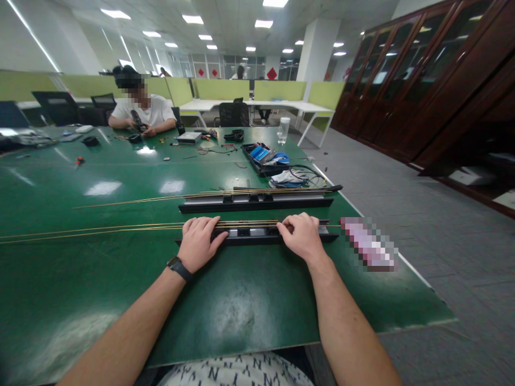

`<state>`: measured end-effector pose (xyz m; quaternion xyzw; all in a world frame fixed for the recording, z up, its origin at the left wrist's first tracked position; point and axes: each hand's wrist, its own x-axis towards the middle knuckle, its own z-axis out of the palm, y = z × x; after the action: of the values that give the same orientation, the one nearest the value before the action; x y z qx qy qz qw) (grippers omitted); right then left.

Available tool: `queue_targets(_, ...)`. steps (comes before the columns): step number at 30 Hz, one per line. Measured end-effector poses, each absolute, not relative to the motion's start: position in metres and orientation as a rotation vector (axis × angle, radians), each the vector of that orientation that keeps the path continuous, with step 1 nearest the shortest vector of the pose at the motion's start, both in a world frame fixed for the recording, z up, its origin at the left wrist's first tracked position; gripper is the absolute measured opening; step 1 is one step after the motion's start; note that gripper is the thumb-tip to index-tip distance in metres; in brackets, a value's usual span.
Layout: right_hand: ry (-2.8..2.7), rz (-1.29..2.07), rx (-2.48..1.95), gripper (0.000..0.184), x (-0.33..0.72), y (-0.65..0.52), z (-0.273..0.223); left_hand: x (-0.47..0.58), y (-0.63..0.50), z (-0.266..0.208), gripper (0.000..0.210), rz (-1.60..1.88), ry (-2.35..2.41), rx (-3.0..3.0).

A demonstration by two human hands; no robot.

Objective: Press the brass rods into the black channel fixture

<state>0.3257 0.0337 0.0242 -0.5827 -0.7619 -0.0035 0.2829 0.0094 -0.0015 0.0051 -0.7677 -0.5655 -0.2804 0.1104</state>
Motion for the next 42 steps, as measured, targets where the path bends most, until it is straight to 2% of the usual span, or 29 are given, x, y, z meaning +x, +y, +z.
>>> queue_targets(42,-2.055,-0.005,-1.524,0.030,0.3263,0.0349,0.0202,0.0102,-0.0022,0.0059,0.043,-0.822,-1.667,-2.250)
